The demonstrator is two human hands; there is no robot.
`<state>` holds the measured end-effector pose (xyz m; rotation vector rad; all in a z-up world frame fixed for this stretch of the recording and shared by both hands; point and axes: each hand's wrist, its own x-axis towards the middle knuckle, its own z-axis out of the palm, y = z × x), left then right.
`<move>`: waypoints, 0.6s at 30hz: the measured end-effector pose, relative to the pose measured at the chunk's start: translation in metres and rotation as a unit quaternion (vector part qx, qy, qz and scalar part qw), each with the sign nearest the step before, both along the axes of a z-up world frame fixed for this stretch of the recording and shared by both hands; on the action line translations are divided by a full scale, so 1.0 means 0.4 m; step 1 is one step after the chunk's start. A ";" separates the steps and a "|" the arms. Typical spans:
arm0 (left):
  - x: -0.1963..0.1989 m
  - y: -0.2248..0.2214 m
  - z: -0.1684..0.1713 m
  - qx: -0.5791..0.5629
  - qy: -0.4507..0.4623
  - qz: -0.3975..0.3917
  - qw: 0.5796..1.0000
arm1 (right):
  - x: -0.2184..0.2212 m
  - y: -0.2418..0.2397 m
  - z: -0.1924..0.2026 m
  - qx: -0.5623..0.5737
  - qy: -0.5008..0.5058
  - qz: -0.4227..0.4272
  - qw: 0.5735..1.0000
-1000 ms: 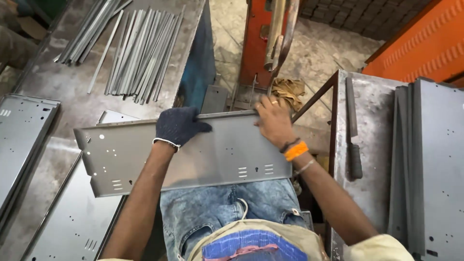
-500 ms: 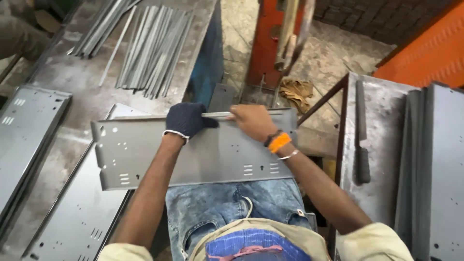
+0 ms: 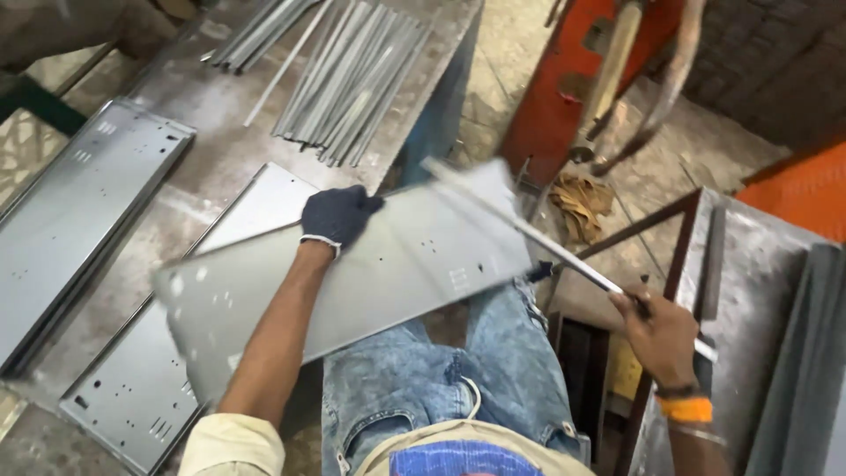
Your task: The recorder is using a spot welding machine to attach metal strips to a metal panel at a workstation.
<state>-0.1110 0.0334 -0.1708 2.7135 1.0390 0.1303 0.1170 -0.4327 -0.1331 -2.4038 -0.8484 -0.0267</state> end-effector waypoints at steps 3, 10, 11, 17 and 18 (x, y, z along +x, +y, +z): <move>-0.141 0.060 -0.062 0.036 -0.036 0.079 0.996 | 0.002 0.005 -0.068 0.067 0.036 0.000 0.997; -0.470 0.138 0.095 -0.006 -0.023 0.211 0.977 | -0.044 0.211 -0.085 0.118 0.025 0.107 0.987; -0.510 0.162 0.101 -0.036 -0.039 0.243 0.969 | -0.059 0.242 -0.071 0.119 0.058 0.106 0.986; -0.596 0.267 0.029 0.024 -0.107 0.248 0.962 | -0.144 0.360 -0.049 0.123 0.112 0.130 0.977; -0.567 0.275 0.005 0.044 -0.157 0.230 0.960 | -0.159 0.364 -0.045 0.101 0.137 0.123 0.978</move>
